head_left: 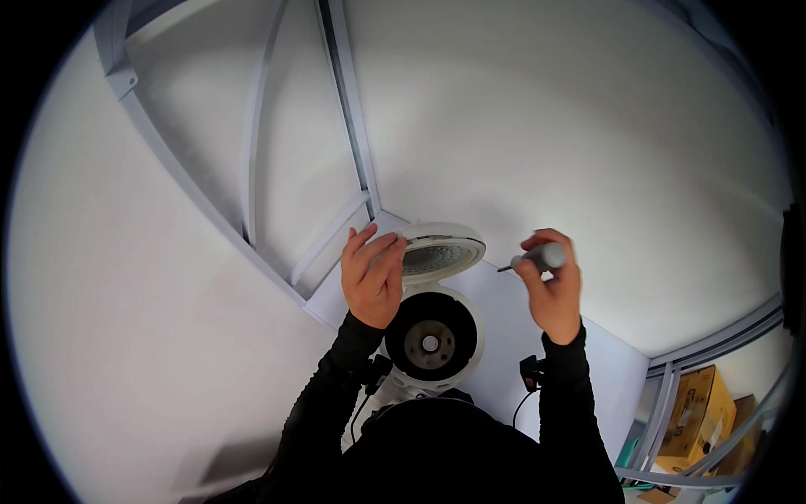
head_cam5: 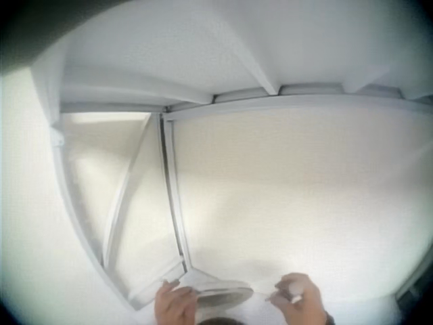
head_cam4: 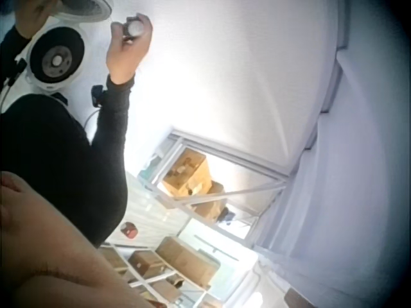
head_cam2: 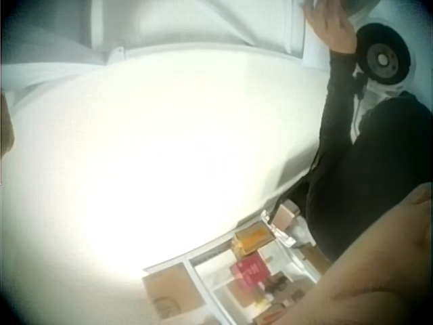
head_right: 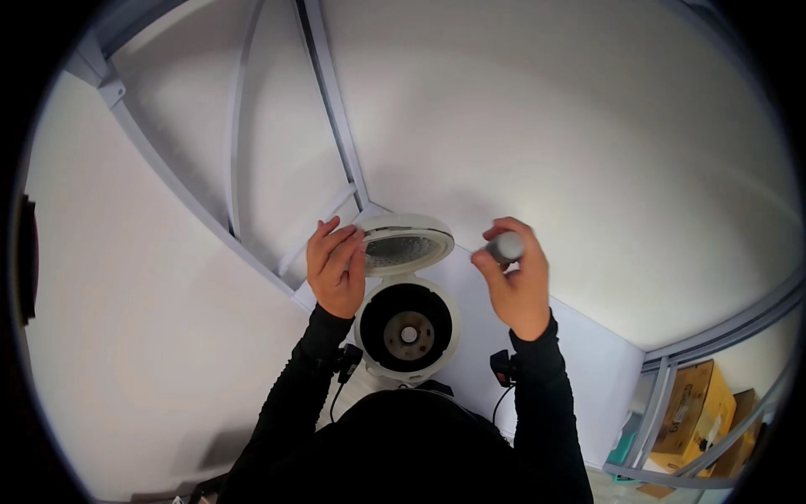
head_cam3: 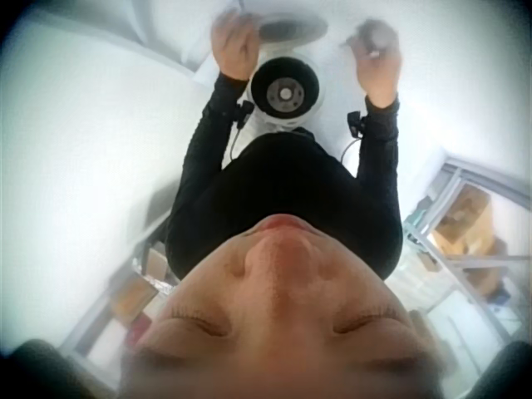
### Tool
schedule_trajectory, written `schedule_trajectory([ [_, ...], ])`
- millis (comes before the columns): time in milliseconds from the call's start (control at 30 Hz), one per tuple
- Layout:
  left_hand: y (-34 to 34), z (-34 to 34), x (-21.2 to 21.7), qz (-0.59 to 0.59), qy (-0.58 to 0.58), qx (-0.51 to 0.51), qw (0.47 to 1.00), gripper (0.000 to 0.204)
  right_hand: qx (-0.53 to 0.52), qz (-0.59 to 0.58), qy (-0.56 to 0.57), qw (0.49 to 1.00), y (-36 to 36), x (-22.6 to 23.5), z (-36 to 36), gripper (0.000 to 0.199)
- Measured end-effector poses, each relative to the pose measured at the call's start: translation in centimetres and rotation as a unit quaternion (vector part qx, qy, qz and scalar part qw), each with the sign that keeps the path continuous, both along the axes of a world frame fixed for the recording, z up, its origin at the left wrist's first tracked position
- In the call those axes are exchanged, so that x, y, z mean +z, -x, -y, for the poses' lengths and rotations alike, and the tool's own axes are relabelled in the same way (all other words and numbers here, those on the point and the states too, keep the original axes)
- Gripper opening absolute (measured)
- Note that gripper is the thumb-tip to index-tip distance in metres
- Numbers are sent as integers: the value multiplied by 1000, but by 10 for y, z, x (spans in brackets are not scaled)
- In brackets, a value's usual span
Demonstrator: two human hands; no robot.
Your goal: The person disassembles a white cylindrical appliance on a white table. They remove the lid, then use a screwdriver to pry off and unscrew a perforated metal plate, followed by removing a small white plastic piece from the lid.
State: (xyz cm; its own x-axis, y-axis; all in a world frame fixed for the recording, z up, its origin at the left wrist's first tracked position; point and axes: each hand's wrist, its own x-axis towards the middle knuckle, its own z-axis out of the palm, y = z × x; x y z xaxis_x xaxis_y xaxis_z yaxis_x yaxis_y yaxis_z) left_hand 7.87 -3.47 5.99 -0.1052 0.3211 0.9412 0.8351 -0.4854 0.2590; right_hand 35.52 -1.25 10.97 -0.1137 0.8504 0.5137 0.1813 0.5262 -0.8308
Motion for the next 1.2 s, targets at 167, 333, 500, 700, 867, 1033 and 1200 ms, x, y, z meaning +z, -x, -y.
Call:
schedule_trajectory([
  [167,-1,-7,4,11,-18,-32,999,28,1,-129,-260,957,-21,0,26,61],
  [333,2,-8,5,31,-6,-48,998,29,128,-55,-425,895,-11,-7,37,67],
  [500,2,-10,5,36,1,-53,998,29,124,41,-453,882,14,-5,46,65],
  [700,4,-6,5,22,3,-44,999,28,125,45,-478,868,27,0,39,62],
  [867,2,-3,8,7,2,-46,999,30,125,79,-478,866,27,10,41,60],
  [1033,4,-4,5,12,-6,-59,998,31,142,78,-467,869,27,16,43,57],
  [1200,6,-3,6,18,-9,-61,998,30,131,86,-492,856,36,18,43,50],
])
